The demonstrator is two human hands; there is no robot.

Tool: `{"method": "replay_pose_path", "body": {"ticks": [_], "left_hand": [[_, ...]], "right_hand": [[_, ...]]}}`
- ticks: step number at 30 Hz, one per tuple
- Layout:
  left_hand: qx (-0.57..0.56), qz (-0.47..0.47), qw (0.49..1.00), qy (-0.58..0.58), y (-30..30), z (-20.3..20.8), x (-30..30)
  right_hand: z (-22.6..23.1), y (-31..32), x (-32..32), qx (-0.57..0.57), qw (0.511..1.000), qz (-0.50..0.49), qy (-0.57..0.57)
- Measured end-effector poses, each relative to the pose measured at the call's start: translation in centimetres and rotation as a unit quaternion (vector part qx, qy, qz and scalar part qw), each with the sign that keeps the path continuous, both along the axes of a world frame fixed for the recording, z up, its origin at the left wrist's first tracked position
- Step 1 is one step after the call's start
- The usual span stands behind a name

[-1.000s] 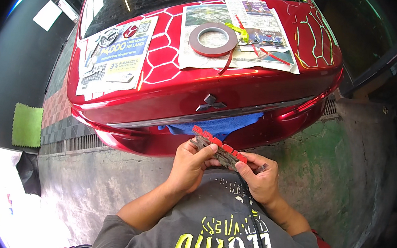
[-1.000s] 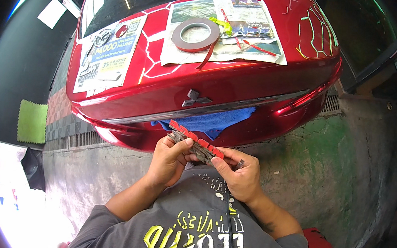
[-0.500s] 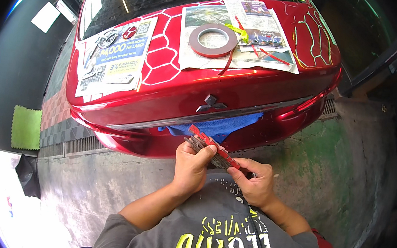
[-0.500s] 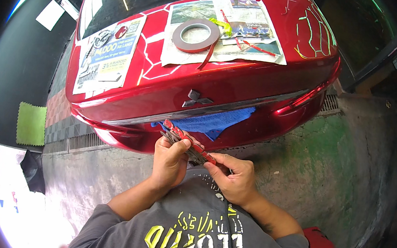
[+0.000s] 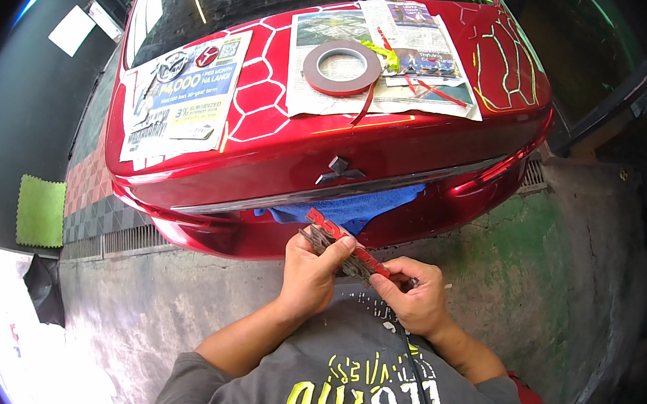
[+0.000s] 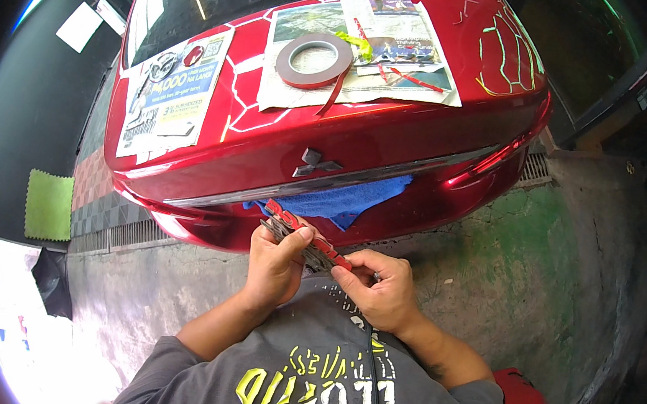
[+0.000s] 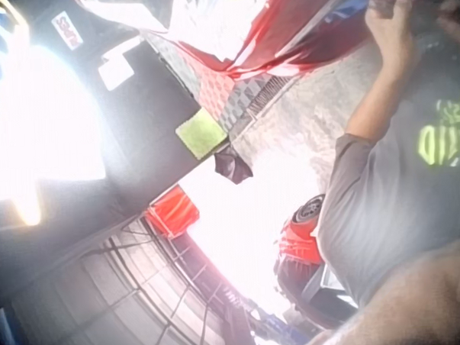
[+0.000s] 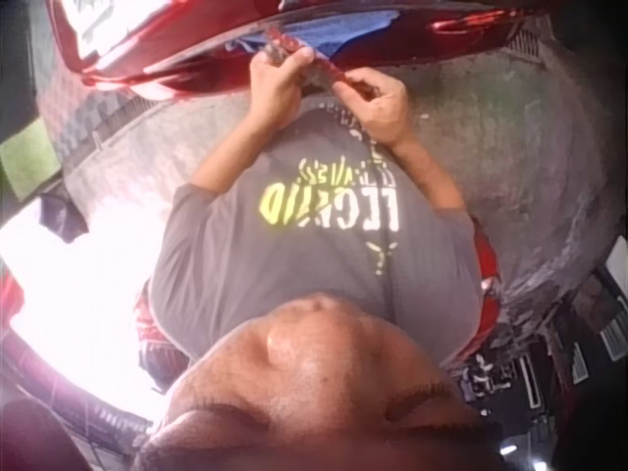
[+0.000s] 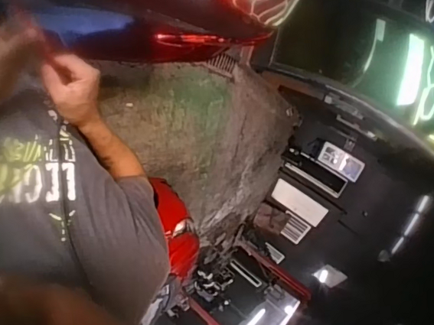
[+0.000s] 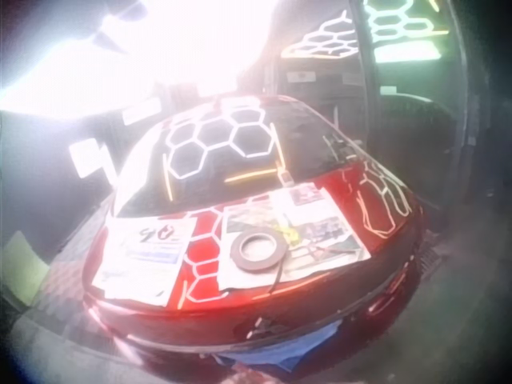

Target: The person assembles a Mitsubishi car emblem by hand, attaching red backing pieces to the chrome logo. They repeatedly adjust and align the components while holding the emblem in front of the car's trunk.

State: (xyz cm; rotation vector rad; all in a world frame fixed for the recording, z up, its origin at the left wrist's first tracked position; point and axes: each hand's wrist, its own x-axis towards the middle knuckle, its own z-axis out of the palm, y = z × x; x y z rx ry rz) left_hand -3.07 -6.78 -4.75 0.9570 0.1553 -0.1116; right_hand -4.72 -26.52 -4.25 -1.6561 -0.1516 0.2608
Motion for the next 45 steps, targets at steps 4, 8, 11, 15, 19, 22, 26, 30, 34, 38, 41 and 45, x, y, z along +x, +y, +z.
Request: {"method": "replay_pose_path", "body": {"ticks": [4, 8, 11, 15, 19, 22, 26, 30, 34, 38, 41, 45], "left_hand": [[0.001, 0.005, 1.000, -0.030, 0.1, -0.4, -0.1], [0.000, -0.016, 0.999, -0.030, 0.3, -0.1, -0.2], [-0.025, -0.046, 0.998, 0.027, 0.1, 0.6, -0.1], [0.021, -0.066, 0.997, 0.019, 0.5, 1.4, -0.4], [0.052, -0.056, 0.996, 0.036, 1.1, 0.5, -0.5], [0.063, -0.021, 0.996, 0.052, 0.8, 0.5, -0.3], [0.041, 0.015, 0.997, 0.061, 1.0, 0.1, 0.1], [0.057, 0.032, 0.998, 0.024, 1.5, -0.9, -0.2], [0.121, 0.056, 0.991, 0.003, 1.4, -0.9, -0.2], [0.181, 0.044, 0.982, -0.028, 1.4, 0.3, -0.2], [0.169, 0.039, 0.984, -0.024, 1.9, 0.1, -0.3], [0.143, 0.051, 0.988, -0.010, 1.9, 0.5, -0.6]], "right_hand": [[0.0, -0.3, 0.1, 0.017, 0.999, 0.031, 0.016], [-0.6, -0.8, 0.4, 0.118, 0.990, 0.042, 0.059], [0.5, -1.8, 1.4, 0.167, 0.977, 0.064, 0.119], [0.4, -1.2, 1.3, 0.160, 0.981, 0.016, 0.109], [0.5, -1.3, 1.4, 0.131, 0.983, 0.017, 0.125], [0.1, -1.6, 1.6, 0.058, 0.997, -0.015, 0.049], [0.2, -3.1, 2.2, 0.015, 0.996, -0.082, -0.026], [2.9, -3.2, 2.8, -0.092, 0.979, -0.056, -0.173], [5.0, -1.6, 2.0, -0.148, 0.966, -0.012, -0.211], [4.2, 1.1, 2.4, -0.208, 0.928, -0.019, -0.307], [4.5, 2.3, 2.6, -0.262, 0.917, -0.008, -0.301], [4.2, 3.3, 2.8, -0.248, 0.903, -0.011, -0.352]]}}
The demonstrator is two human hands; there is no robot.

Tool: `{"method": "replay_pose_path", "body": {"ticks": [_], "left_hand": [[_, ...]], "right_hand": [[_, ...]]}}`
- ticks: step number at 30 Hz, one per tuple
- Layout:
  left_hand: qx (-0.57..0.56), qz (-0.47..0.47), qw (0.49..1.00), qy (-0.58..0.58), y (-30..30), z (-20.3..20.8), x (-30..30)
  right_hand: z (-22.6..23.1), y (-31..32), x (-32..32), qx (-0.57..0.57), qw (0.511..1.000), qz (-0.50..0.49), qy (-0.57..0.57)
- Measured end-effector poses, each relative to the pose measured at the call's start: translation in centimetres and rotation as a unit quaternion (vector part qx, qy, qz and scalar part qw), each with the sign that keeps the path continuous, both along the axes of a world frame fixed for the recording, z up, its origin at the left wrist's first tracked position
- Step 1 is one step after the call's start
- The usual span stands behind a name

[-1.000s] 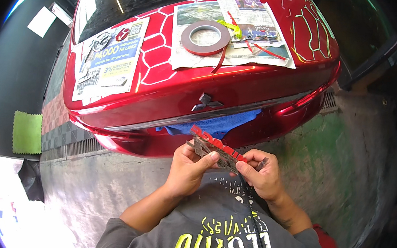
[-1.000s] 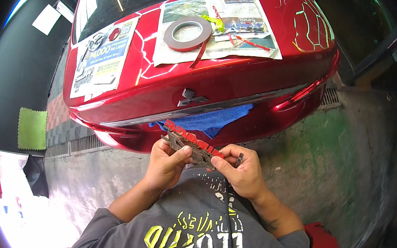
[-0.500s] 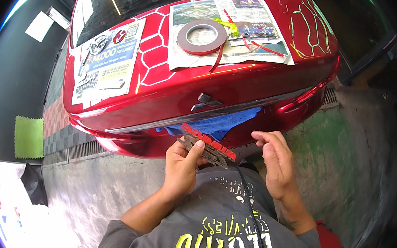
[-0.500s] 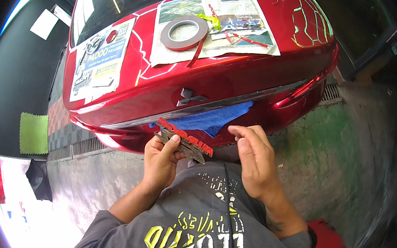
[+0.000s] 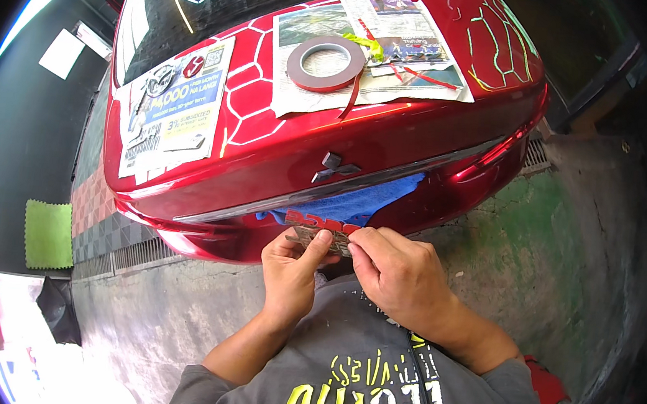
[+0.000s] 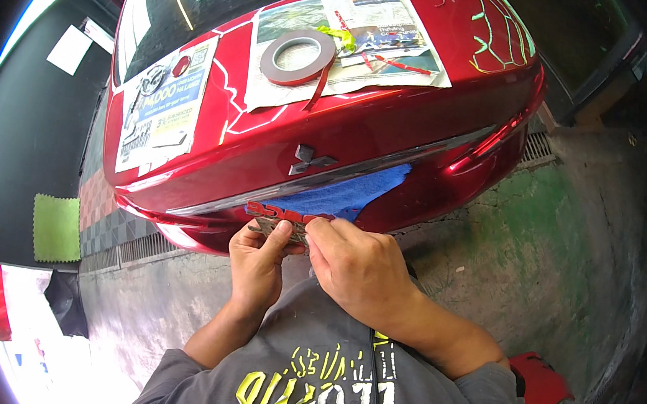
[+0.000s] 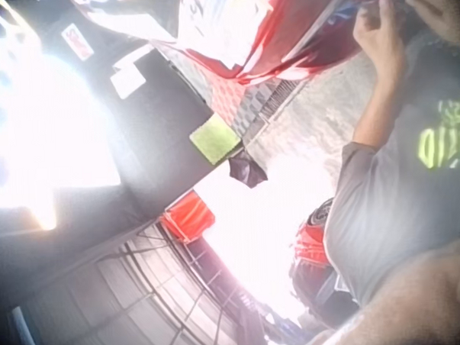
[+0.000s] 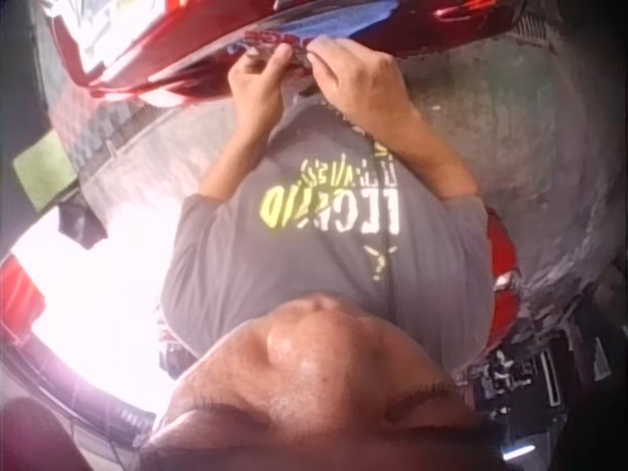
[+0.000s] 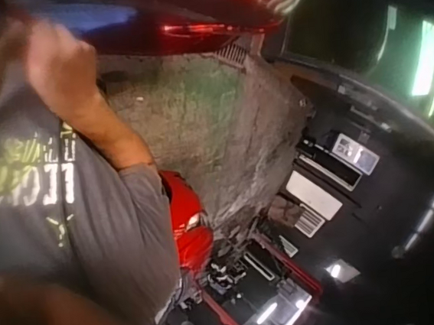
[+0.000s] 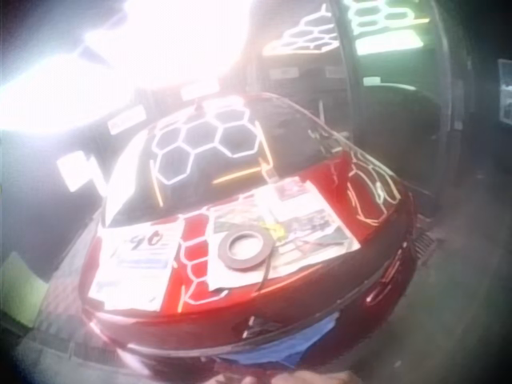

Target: The person assembles a Mitsubishi car emblem by hand, attaching red backing pieces to the chrome logo. They repeatedly adjust and align the components while holding the emblem in front of the car's trunk.

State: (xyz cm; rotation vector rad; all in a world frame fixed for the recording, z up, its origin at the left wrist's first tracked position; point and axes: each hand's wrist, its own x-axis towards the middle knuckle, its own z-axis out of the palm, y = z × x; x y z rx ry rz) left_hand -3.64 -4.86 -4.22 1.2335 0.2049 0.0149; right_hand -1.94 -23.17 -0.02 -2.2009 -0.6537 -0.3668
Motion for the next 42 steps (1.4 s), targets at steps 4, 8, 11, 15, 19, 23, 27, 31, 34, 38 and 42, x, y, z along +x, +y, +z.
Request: {"method": "replay_pose_path", "body": {"ticks": [4, 8, 11, 15, 19, 23, 27, 31, 34, 38, 42], "left_hand": [[0.006, 0.005, 1.000, -0.007, 0.1, 0.0, -0.4], [0.000, 0.001, 1.000, -0.005, 0.0, 0.0, -0.5], [-0.004, -0.003, 1.000, -0.006, 0.2, -0.3, -0.7], [-0.015, 0.000, 1.000, -0.005, 0.0, -0.4, -0.7], [-0.017, -0.007, 1.000, -0.005, 0.0, -0.4, -0.7], [0.003, -0.009, 1.000, -0.016, 0.1, -0.5, -0.7], [0.016, -0.006, 1.000, -0.019, -0.2, -0.2, -0.7], [0.013, -0.004, 1.000, -0.016, -0.2, -0.3, -0.7], [0.018, -0.005, 1.000, -0.013, -0.1, -0.1, -0.7], [0.020, -0.002, 1.000, -0.013, 0.0, -0.3, -0.7], [0.071, 0.019, 0.996, -0.043, -0.3, -0.2, -0.8]], "right_hand": [[-0.4, 0.5, 0.2, 0.006, 1.000, 0.002, -0.008], [-0.4, 0.5, -0.1, -0.007, 1.000, 0.002, 0.012], [-0.4, 0.4, -0.2, -0.019, 0.999, 0.008, 0.024], [-0.5, 0.4, -0.2, -0.015, 1.000, 0.010, 0.022], [-0.6, 0.4, -0.3, -0.016, 1.000, 0.001, 0.018], [-0.7, 0.4, -0.3, -0.020, 1.000, 0.000, 0.018], [-0.7, 0.4, -0.1, 0.000, 1.000, -0.004, 0.005], [-1.1, 0.5, 0.1, 0.008, 1.000, -0.005, -0.015], [-1.1, 0.5, 0.1, 0.003, 1.000, -0.002, -0.015], [-0.9, 0.4, 0.1, -0.008, 1.000, 0.004, -0.004], [-0.8, 0.4, 0.1, -0.017, 1.000, 0.008, -0.002]]}}
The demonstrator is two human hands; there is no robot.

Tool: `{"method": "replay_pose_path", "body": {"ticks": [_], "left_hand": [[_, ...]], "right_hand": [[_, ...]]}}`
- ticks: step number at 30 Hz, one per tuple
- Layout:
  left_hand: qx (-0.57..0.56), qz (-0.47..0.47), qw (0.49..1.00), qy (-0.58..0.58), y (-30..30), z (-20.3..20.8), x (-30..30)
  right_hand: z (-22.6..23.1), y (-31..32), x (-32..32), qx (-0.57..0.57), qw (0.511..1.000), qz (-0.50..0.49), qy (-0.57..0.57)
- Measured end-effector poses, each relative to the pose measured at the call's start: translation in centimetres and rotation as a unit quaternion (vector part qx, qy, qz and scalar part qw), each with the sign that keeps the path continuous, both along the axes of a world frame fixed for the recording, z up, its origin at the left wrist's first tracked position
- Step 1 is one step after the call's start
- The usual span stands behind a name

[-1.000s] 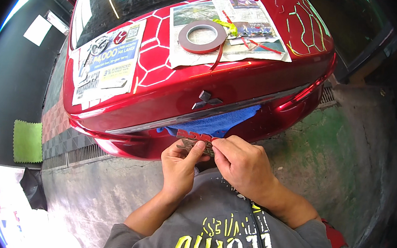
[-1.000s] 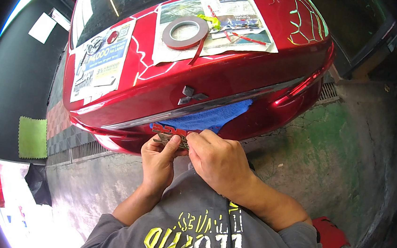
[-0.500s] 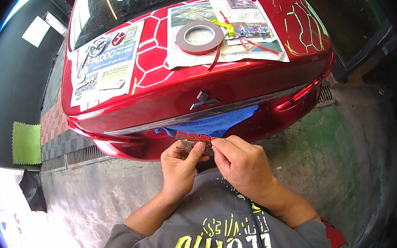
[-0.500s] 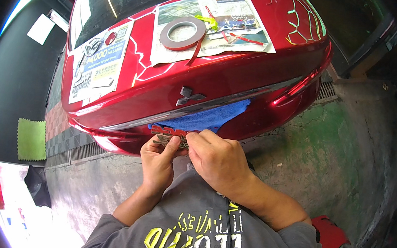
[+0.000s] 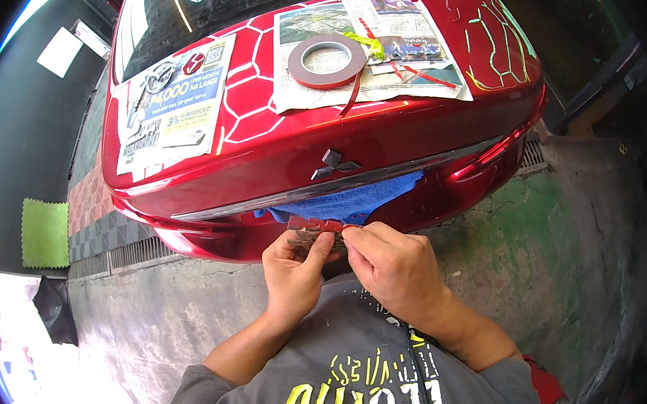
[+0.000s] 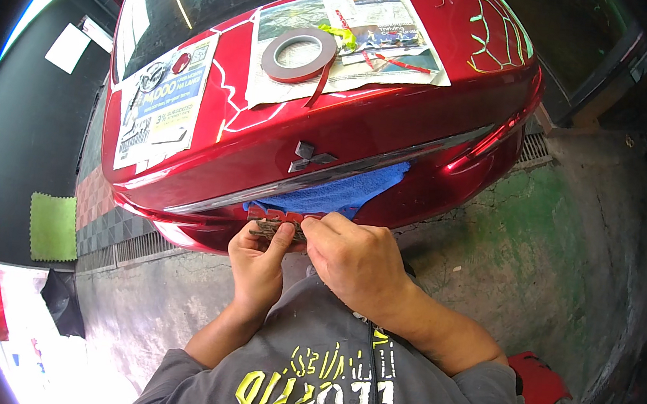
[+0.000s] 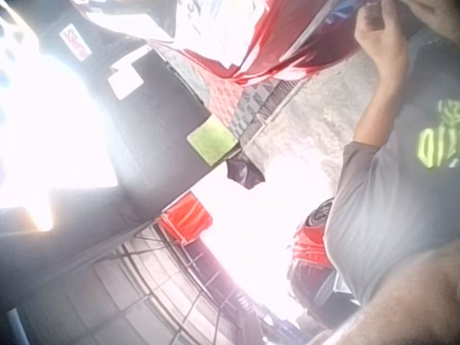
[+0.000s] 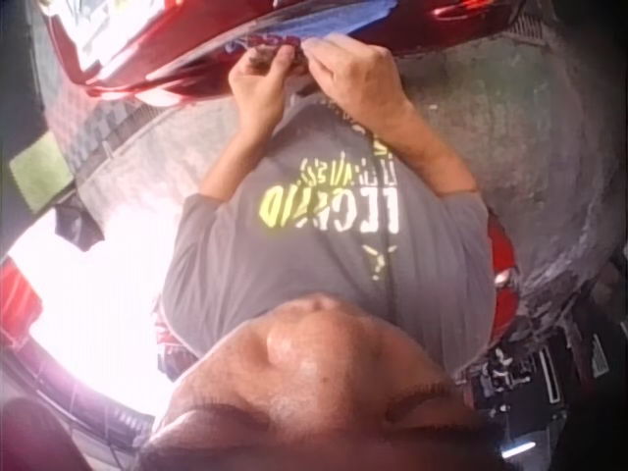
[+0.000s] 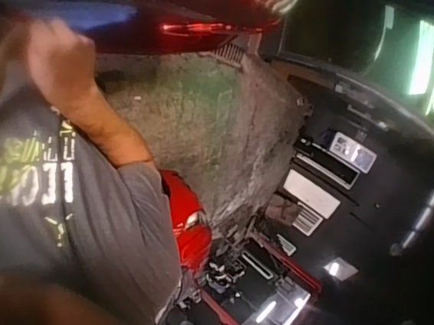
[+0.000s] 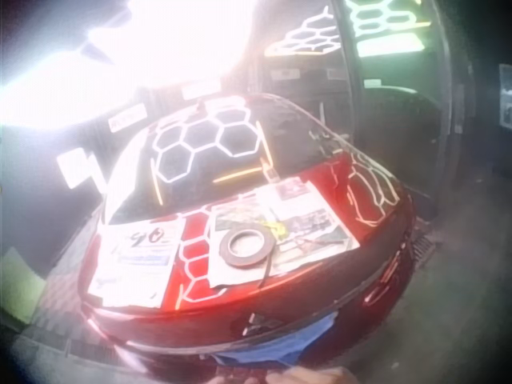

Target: The person assembles a Mitsubishi car emblem by hand, attaching red backing pieces to the chrome logo. They repeatedly adjust and align the components while holding the emblem in front of the car's trunk.

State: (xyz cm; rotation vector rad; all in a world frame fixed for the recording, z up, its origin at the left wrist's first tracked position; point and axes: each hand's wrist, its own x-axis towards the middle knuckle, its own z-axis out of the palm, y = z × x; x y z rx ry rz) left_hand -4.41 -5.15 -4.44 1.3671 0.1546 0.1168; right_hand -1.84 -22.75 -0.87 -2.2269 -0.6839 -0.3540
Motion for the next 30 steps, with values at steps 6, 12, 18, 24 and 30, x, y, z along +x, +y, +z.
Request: {"method": "replay_pose_path", "body": {"ticks": [6, 12, 18, 24, 30], "left_hand": [[0.148, 0.047, 0.983, -0.097, -0.5, -0.2, 0.1], [0.271, 0.072, 0.952, -0.123, -0.2, -0.4, 0.1], [0.318, 0.083, 0.934, -0.142, -0.2, -0.7, 0.4], [0.352, 0.030, 0.932, -0.086, 0.5, -0.2, 0.8], [0.091, -0.036, 0.995, -0.006, 0.9, -0.2, 2.1]], "right_hand": [[-0.2, 0.5, -0.2, -0.015, 1.000, -0.001, -0.012], [-0.7, 1.1, 0.1, -0.005, 1.000, 0.003, -0.024], [-1.8, 1.2, 0.8, -0.024, 0.999, 0.003, -0.035], [-2.2, 0.9, 1.1, -0.101, 0.994, 0.016, -0.047], [-2.1, 0.8, 2.0, 0.077, 0.993, 0.030, 0.080]]}}
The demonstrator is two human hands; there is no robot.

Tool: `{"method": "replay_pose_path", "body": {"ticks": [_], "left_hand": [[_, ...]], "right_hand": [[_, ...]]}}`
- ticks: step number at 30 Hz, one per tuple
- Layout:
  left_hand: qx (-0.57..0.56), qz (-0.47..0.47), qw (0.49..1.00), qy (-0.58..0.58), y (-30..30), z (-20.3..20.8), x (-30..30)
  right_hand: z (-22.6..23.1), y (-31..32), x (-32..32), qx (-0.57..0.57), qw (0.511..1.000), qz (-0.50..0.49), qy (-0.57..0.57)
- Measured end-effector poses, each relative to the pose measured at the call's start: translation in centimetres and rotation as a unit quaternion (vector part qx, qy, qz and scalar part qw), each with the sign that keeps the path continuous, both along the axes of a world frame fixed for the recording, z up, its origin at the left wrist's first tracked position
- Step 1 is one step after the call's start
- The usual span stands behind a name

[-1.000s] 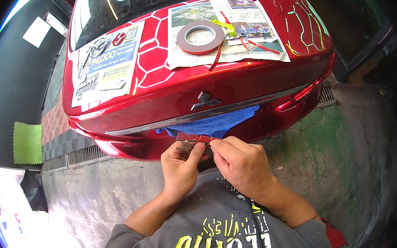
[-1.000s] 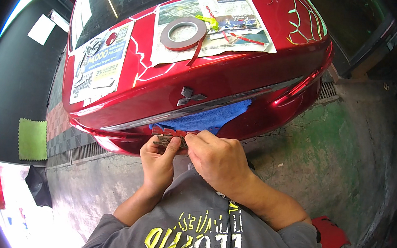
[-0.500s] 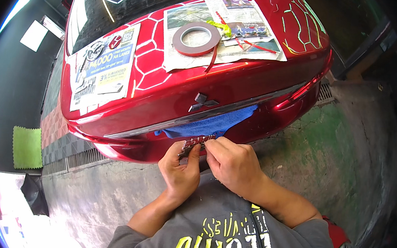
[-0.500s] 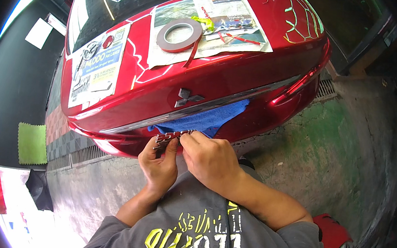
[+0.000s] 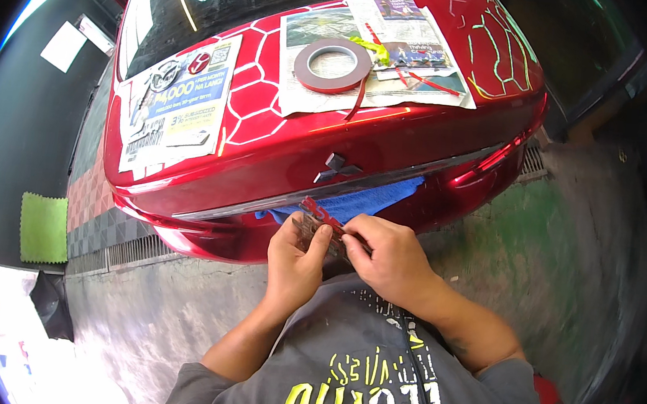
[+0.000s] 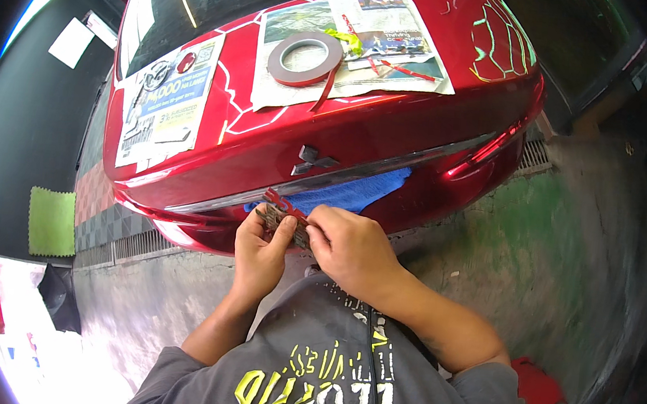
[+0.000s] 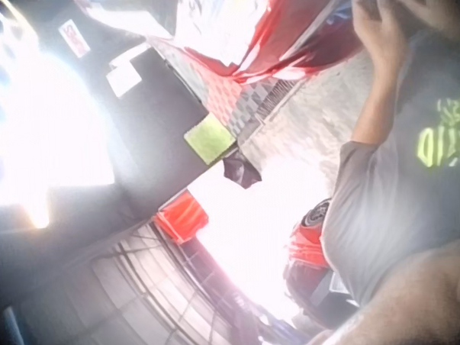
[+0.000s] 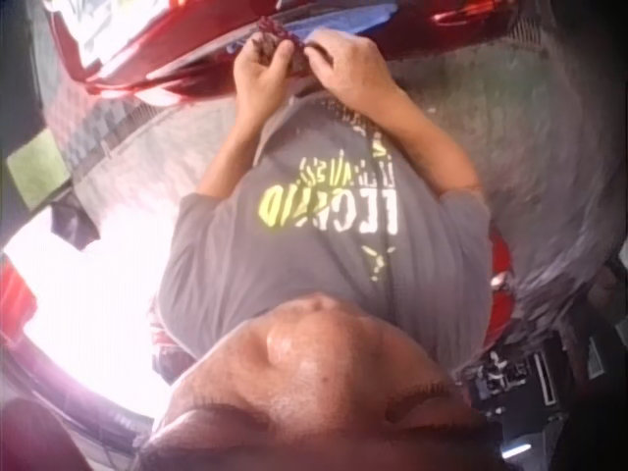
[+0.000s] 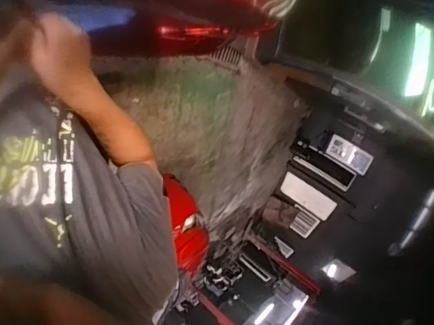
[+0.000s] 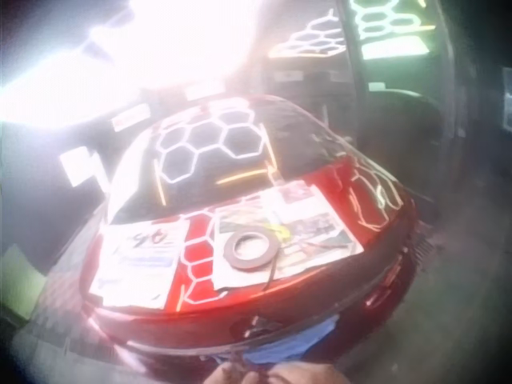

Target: The person assembles a Mitsubishi car emblem by hand, attaching red backing pieces to the chrome logo. They repeatedly adjust and align the components while holding the emblem in front of the car's trunk.

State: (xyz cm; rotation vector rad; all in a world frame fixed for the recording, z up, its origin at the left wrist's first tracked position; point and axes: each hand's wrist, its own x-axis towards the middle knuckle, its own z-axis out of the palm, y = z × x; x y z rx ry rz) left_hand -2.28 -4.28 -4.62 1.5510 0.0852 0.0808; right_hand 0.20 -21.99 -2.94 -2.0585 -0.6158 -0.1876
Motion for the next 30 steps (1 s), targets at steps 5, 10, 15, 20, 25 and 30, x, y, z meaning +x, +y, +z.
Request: {"method": "replay_pose_path", "body": {"ticks": [5, 10, 15, 20, 25, 30], "left_hand": [[-0.187, -0.025, 0.975, 0.118, 0.7, 0.5, 0.1], [-0.223, -0.034, 0.966, 0.130, 0.7, 0.7, -0.2], [-0.323, -0.053, 0.929, 0.175, 0.4, 0.9, -0.7], [-0.331, -0.056, 0.916, 0.219, 0.2, -0.2, -1.2], [-0.184, -0.028, 0.970, 0.155, 0.0, -1.5, -1.7], [-0.139, -0.005, 0.984, 0.112, -0.8, -0.5, -2.3]], "right_hand": [[1.2, -1.0, -0.6, 0.096, 0.990, -0.042, 0.090], [1.7, -1.2, -0.7, 0.017, 0.999, -0.033, -0.010], [1.3, -0.9, -1.5, -0.037, 0.997, -0.036, -0.050], [-0.4, -0.6, -1.8, -0.042, 0.997, -0.041, -0.051], [-1.0, -0.8, -1.7, -0.008, 0.999, -0.040, -0.022], [0.2, -0.9, -1.5, -0.045, 0.999, -0.017, 0.016]]}}
